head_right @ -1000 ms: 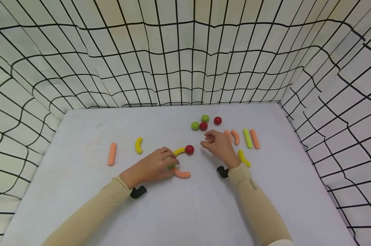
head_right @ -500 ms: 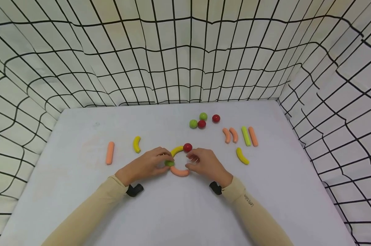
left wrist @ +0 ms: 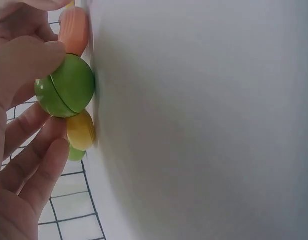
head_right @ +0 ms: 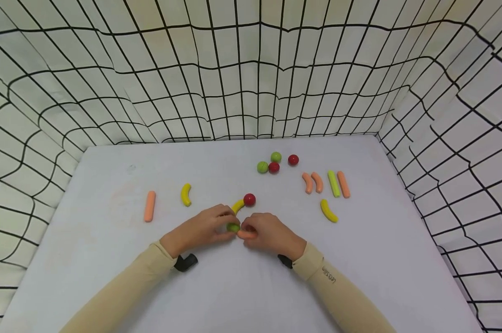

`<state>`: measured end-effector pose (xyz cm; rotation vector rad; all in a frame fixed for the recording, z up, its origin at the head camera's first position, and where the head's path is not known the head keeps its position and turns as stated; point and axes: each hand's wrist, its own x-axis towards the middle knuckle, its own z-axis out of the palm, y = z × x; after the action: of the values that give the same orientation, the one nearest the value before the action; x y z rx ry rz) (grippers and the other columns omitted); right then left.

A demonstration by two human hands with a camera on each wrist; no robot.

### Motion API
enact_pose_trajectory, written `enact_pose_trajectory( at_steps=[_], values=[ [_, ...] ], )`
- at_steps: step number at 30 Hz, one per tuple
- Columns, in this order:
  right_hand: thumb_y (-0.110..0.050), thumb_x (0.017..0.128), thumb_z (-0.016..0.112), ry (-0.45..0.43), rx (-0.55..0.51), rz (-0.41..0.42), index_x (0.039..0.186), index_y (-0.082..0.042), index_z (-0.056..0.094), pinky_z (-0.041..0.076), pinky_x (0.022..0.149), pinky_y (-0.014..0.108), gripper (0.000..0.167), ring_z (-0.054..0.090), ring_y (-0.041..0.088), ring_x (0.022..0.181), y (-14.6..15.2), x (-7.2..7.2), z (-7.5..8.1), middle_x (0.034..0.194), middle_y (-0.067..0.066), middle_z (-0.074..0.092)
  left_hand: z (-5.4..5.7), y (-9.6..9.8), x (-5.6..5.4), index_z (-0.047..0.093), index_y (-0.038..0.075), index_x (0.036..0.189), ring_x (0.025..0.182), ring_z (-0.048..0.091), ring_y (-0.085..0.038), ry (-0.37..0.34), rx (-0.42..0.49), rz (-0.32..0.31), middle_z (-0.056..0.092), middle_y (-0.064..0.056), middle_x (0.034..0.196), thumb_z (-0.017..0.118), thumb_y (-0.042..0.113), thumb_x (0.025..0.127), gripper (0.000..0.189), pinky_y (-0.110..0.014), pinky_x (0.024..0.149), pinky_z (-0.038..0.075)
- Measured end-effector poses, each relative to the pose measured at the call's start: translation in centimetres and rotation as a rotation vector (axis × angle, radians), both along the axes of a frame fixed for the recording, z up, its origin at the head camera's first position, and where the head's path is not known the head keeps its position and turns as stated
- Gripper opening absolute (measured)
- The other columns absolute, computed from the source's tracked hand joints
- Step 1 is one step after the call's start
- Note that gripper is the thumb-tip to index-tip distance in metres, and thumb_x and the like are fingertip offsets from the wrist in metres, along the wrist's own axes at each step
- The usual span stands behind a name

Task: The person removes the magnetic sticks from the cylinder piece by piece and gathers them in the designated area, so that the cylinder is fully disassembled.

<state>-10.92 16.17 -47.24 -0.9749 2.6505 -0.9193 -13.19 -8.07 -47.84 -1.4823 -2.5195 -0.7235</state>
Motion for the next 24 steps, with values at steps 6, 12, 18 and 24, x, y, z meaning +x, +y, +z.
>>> enact_pose_trajectory(
  at_steps=[6, 12, 18, 24],
  values=[
    [-0.020, 0.092, 0.078, -0.001, 0.045, -0.006, 0.094, -0.016, 0.079, 0.048, 0.072, 0.018, 0.005, 0.056, 0.002, 0.076, 0.2, 0.1, 0.1, 0.082, -0.007, 0.069, -0.1, 0.4, 0.2, 0.072, 0.016, 0.105, 0.092, 0.058, -0.011, 0.045, -0.006, -0.025, 0.064, 0.002, 0.102, 0.083, 0.018, 0.087, 0.021, -0.017, 0.080, 0.052],
    [-0.019, 0.091, 0.079, 0.042, 0.066, 0.010, 0.094, -0.016, 0.080, 0.051, 0.075, 0.020, 0.005, 0.060, 0.004, 0.079, 0.9, -0.1, 0.1, 0.084, -0.007, 0.072, 0.0, 0.7, 0.2, 0.072, 0.015, 0.108, 0.094, 0.059, -0.012, 0.058, -0.027, -0.057, 0.065, 0.001, 0.104, 0.088, 0.021, 0.083, 0.031, -0.020, 0.082, 0.054],
    [-0.019, 0.092, 0.079, 0.045, 0.078, 0.015, 0.095, -0.015, 0.080, 0.052, 0.076, 0.020, 0.005, 0.061, 0.005, 0.080, 1.3, -0.1, 0.2, 0.085, -0.007, 0.072, 0.0, 1.1, 0.2, 0.073, 0.014, 0.110, 0.094, 0.063, -0.013, 0.071, -0.060, -0.049, 0.068, 0.002, 0.106, 0.087, 0.022, 0.083, 0.032, -0.025, 0.088, 0.055],
    [-0.020, 0.092, 0.078, 0.038, 0.073, 0.004, 0.094, -0.015, 0.080, 0.051, 0.073, 0.019, 0.006, 0.059, 0.003, 0.077, 1.6, 0.0, 0.4, 0.084, -0.007, 0.071, -0.1, 1.5, 0.2, 0.074, 0.015, 0.109, 0.094, 0.064, -0.012, 0.088, -0.072, -0.029, 0.070, 0.003, 0.103, 0.085, 0.022, 0.084, 0.028, -0.026, 0.089, 0.056]
  ],
)
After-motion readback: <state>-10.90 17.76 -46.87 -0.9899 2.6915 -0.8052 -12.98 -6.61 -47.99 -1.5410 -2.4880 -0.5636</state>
